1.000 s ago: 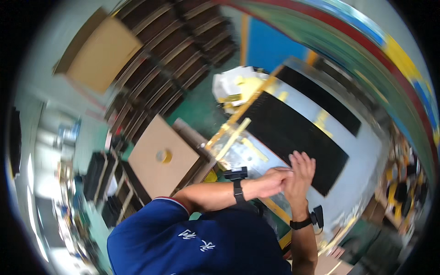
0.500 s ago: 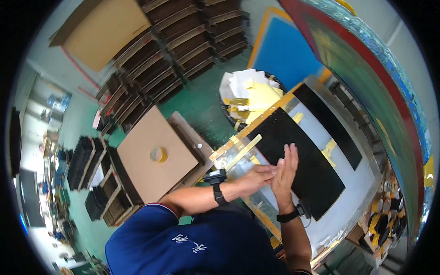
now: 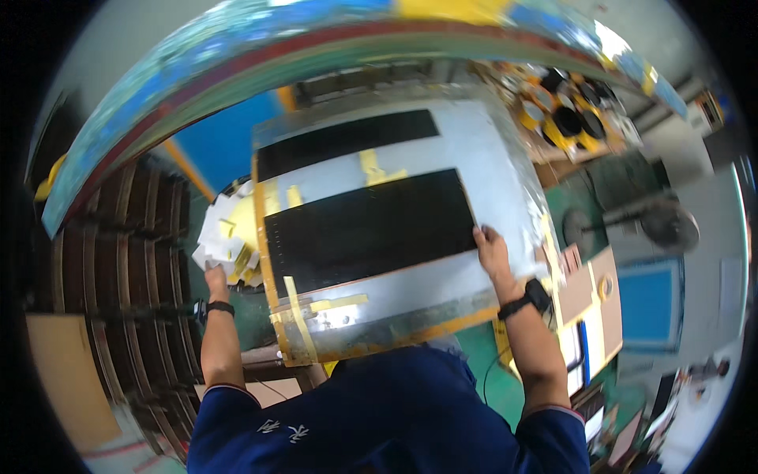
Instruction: Preparing a screen printing frame by removing old tape and setting up a board for printing.
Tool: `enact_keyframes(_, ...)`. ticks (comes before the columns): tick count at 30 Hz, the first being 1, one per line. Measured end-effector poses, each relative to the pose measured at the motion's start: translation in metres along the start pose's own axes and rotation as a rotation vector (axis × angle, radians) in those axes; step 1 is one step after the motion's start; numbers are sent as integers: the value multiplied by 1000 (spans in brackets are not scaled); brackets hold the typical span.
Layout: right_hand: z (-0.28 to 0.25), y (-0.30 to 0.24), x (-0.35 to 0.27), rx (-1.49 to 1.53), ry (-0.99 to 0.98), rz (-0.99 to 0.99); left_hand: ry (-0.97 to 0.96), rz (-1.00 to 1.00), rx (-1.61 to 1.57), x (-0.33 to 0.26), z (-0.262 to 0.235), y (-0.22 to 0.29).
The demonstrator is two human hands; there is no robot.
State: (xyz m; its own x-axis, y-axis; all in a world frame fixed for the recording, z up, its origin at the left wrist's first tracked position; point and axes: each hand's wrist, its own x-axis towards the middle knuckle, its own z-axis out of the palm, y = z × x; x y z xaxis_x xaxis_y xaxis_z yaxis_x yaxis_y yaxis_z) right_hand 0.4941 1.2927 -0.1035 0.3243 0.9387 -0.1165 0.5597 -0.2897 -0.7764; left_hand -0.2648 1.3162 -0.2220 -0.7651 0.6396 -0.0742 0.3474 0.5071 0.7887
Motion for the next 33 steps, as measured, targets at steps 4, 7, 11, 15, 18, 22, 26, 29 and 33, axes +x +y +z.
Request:
enact_keyframes(4, -42, 19, 5, -86, 81, 238, -436, 20, -356, -102, 73, 132)
enact_keyframes(7, -19, 8, 18, -219, 77, 240, -569, 258, -30, -159, 53, 136)
enact_keyframes(11, -22, -4, 32, -203, -59, 347, -495, 481, 125, -215, 46, 161)
enact_keyframes(15, -22, 5, 35, -129, -74, 345, -375, 660, 372, -240, 60, 166)
enact_keyframes(18, -27, 13, 30, 129, -54, 345, -380, 603, 300, -241, 62, 170)
enact_keyframes(22, -81, 27, 41, 290, -5, 304, -426, 431, 160, -245, 62, 181)
enact_keyframes(26, -145, 126, 65, 418, -21, 272, -435, 627, 189, -302, 84, 215)
enact_keyframes(29, -163, 164, 80, 359, -33, 337, -501, 715, 147, -367, 107, 232)
enact_keyframes(33, -167, 184, 98, 549, -18, 400, -572, 703, 179, -421, 133, 260)
